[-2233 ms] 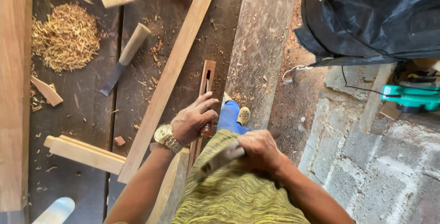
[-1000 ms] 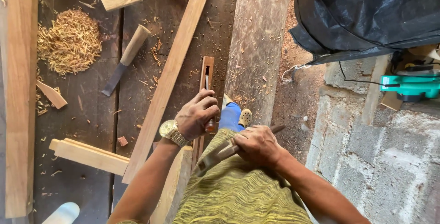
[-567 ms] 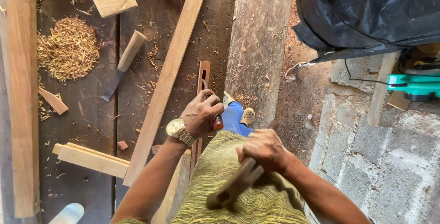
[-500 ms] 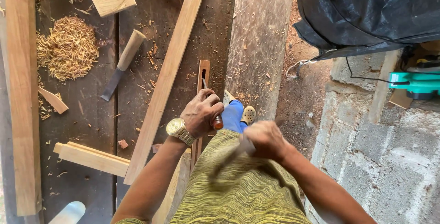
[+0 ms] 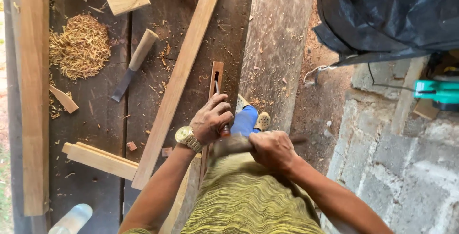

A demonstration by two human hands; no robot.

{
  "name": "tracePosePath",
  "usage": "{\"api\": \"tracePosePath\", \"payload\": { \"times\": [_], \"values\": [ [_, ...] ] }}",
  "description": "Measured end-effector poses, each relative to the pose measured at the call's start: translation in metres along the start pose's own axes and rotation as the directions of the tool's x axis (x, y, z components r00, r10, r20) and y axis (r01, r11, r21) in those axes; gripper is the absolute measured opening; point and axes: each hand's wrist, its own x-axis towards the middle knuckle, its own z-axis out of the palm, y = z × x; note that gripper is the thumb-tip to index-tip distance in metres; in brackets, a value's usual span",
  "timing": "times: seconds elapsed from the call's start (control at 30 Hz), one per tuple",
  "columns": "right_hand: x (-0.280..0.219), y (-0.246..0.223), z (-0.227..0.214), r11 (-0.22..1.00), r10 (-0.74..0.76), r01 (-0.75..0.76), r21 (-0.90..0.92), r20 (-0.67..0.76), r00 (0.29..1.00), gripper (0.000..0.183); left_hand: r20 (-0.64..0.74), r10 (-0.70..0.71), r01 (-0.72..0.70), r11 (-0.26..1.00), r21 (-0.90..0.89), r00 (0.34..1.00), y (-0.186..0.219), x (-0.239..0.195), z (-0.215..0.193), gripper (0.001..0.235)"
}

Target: The person works at a wooden workbench, fitting a shaped wooden piece into a slotted rail and hammering it into place. They then secure the assembly in a metal clamp, tightening the clamp by hand and tapping the wood with a hammer to seat the joints.

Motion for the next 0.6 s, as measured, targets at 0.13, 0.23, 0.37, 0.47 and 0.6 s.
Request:
{"api": "tracePosePath", "payload": {
  "times": [0.13, 0.23, 0.37, 0.47, 0.6],
  "values": [
    [0.001, 0.013, 0.010, 0.915, -0.333, 0.349, 0.202, -0.106, 0.937, 0.017, -0.033, 0.029, -0.030, 0.998, -0.049, 0.999, 0.009, 0.009, -0.010, 0.022],
    [0.003, 0.020, 0.020, 0.991, 0.122, -0.118, -0.061, 0.069, 0.990, 0.018, 0.007, 0.017, -0.017, 1.000, -0.027, 1.000, 0.005, 0.010, -0.010, 0.024],
    [-0.002, -0.002, 0.009, 0.998, 0.049, -0.048, -0.040, 0.007, 0.999, 0.018, 0.008, 0.075, -0.074, 0.995, -0.059, 0.997, -0.003, 0.015, -0.013, 0.023],
    [-0.001, -0.010, 0.002, 0.999, 0.038, -0.038, -0.008, 0.048, 0.998, 0.023, 0.001, 0.007, -0.006, 0.984, -0.179, 1.000, -0.008, 0.025, -0.023, 0.026],
    [-0.009, -0.014, 0.001, 0.998, 0.018, -0.018, 0.060, -0.013, 1.000, 0.017, 0.177, 0.003, 0.009, 0.997, -0.071, 0.984, -0.018, 0.022, -0.013, 0.025]
  ]
}}
